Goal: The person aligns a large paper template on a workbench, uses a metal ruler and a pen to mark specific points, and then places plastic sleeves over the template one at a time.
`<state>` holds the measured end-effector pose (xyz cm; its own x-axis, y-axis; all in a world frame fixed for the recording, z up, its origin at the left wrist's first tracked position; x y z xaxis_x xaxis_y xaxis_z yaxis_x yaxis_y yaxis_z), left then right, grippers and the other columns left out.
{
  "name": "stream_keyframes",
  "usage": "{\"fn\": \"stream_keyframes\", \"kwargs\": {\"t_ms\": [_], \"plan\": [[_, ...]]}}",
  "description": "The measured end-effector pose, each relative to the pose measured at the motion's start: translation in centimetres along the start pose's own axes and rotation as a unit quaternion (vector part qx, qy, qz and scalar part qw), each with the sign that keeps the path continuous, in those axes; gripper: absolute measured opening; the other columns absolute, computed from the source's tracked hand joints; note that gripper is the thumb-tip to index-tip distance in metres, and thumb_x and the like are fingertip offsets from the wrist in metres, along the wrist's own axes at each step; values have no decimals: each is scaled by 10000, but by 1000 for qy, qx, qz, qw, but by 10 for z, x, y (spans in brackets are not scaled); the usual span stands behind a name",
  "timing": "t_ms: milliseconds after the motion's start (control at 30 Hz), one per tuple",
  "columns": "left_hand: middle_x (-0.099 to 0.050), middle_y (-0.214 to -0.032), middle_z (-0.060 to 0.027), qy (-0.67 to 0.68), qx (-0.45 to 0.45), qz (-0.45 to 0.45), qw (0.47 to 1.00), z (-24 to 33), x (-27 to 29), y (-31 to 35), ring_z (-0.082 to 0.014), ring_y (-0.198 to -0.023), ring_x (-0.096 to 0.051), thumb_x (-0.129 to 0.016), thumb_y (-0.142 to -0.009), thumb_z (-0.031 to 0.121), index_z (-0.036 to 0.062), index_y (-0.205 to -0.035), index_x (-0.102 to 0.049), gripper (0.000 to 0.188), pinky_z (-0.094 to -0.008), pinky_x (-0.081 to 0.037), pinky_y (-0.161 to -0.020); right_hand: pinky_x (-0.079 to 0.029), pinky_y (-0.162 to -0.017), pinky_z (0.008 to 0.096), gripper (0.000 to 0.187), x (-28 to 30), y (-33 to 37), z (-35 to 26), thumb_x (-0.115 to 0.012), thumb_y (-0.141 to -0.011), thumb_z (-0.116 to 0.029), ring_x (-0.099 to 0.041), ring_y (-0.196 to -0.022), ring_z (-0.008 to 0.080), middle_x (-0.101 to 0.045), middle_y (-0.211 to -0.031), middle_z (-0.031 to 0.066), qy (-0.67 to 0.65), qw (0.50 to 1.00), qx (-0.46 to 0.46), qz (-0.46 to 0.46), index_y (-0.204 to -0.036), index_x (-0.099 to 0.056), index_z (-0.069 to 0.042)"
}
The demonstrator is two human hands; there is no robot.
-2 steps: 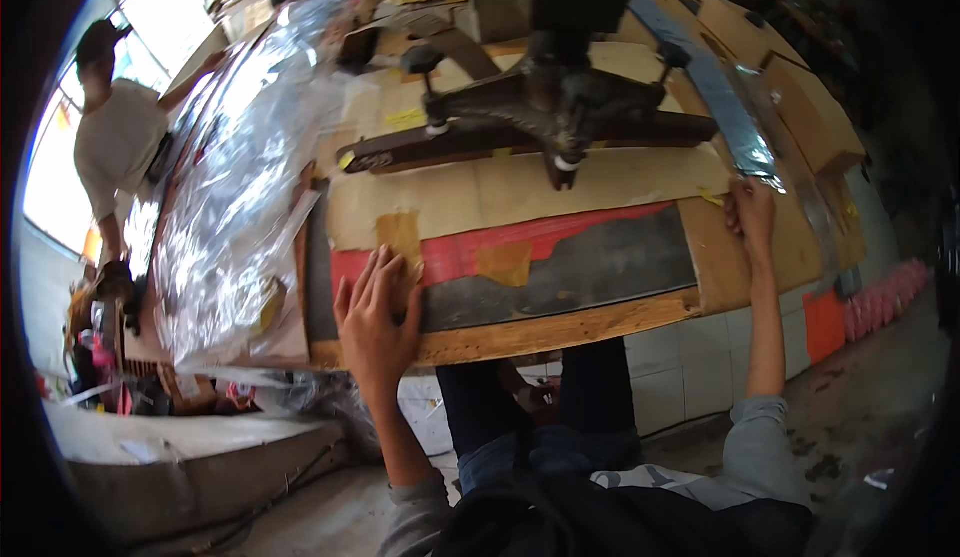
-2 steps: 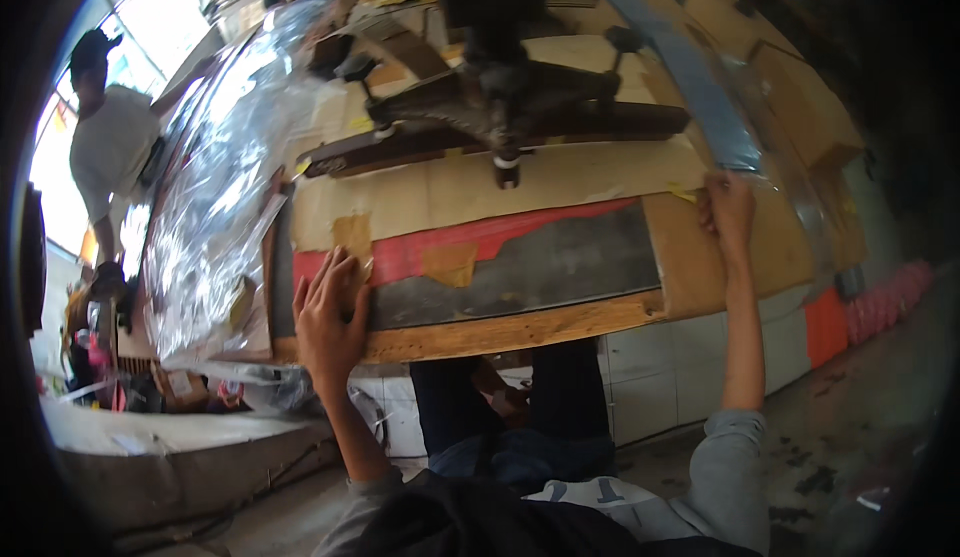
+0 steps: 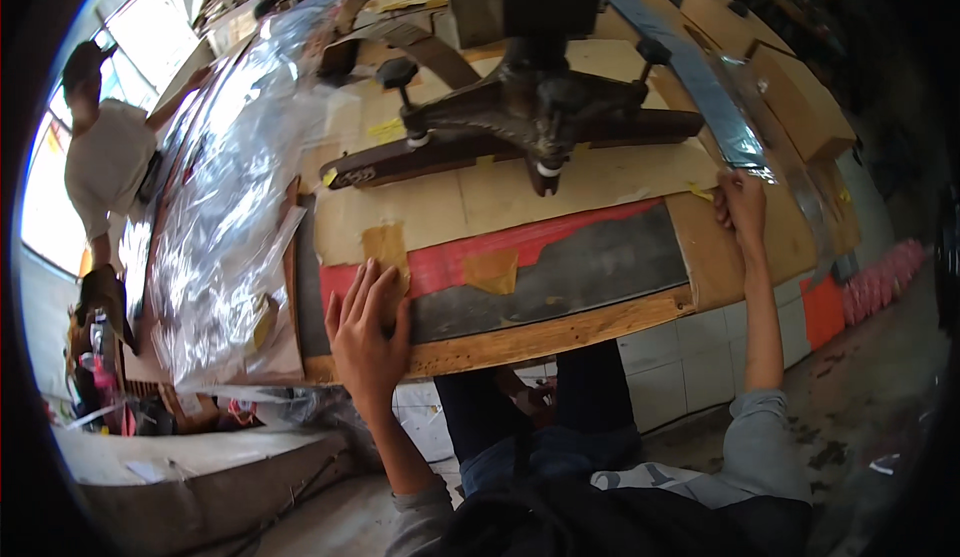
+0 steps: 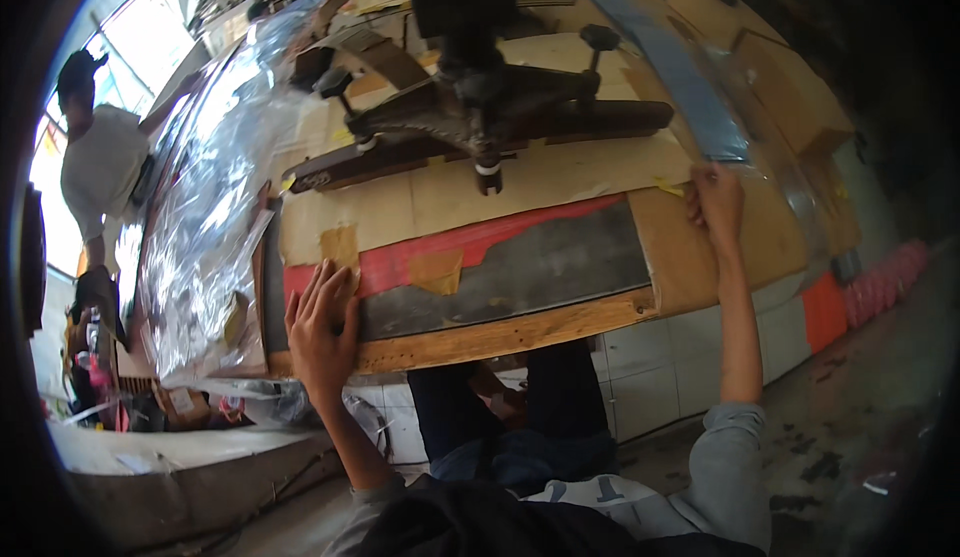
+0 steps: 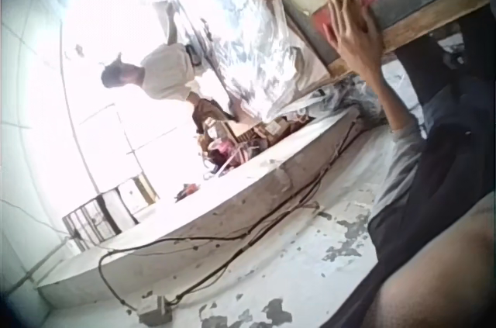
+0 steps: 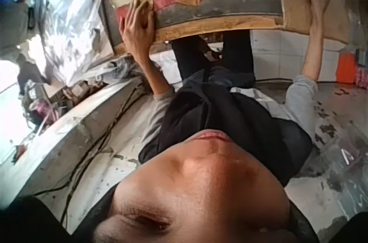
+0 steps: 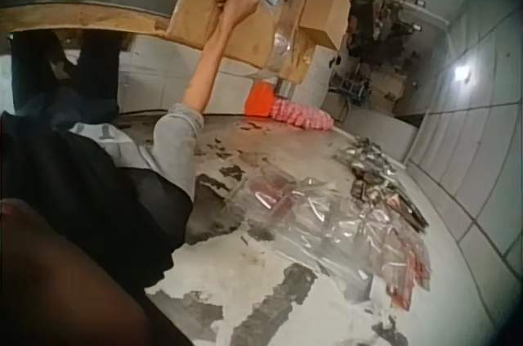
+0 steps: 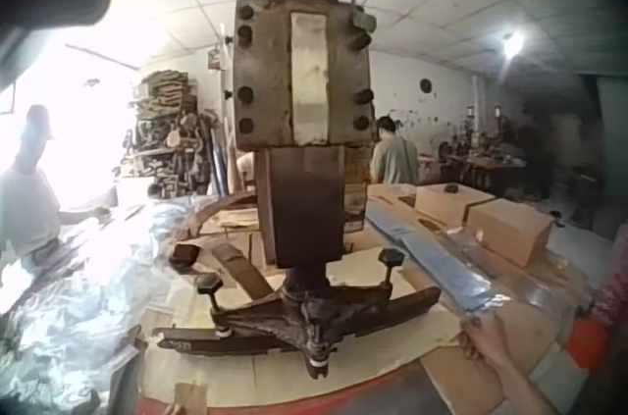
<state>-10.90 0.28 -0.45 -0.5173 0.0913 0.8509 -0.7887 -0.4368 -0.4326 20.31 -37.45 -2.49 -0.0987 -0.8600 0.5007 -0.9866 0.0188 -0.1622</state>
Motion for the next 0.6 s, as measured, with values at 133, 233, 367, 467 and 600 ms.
{"fn": "stream_keyframes", "kwargs": {"t_ms": [133,233,367,467,600], "plan": [[-541,-1237,-78,6,-8,-5,1000,3,-1,-1,-204,-1172,-487,-579,-802,155,116,-1100,-602,301,-382,-264,-1032,-334,-310,226,181,4,0,-2,-559,-839,-177,-495,-375,100,-545,-541,34,-17,999,-26,-15,-793,-568,-1],[-545,-1231,-85,0,-9,-3,1000,4,-2,-1,-216,-1171,-488,-565,-808,143,104,-1097,-605,294,-388,-281,-1021,-334,-309,222,159,7,4,-3,-579,-829,-158,-499,-382,97,-551,-554,34,-55,998,-40,-13,-795,-567,-3],[-528,-1245,-117,-13,-19,-16,1000,6,-2,-1,-246,-1180,-479,-557,-802,141,90,-1108,-591,313,-402,-292,-1012,-388,-374,242,133,9,19,-8,-583,-833,-135,-544,-458,113,-573,-600,50,-18,999,-19,40,-808,-567,-6],[-521,-1249,-134,-14,-18,-16,1000,7,-4,0,-263,-1187,-470,-557,-799,150,85,-1114,-585,323,-407,-290,-1012,-455,-541,285,88,3,39,-24,-570,-813,-71,-596,-639,184,-590,-680,74,124,973,129,143,-861,-569,3],[-492,-1277,-151,-15,-11,-29,999,12,-5,0,-269,-1216,-439,-560,-796,162,84,-1129,-571,342,-411,-290,-1012,-446,-671,317,179,-2,41,-39,-509,-711,67,-572,-755,246,-586,-783,91,234,908,330,109,-852,-602,8]]}}
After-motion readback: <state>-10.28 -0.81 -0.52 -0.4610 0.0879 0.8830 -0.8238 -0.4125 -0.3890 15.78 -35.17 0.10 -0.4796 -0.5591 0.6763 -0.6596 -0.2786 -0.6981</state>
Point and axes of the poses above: each hand's wrist, its own y-axis away from the middle knuckle, its own x-axis out of the back of the hand, z = x × y, the point moved 3 cm from there along -y, towards the middle knuckle
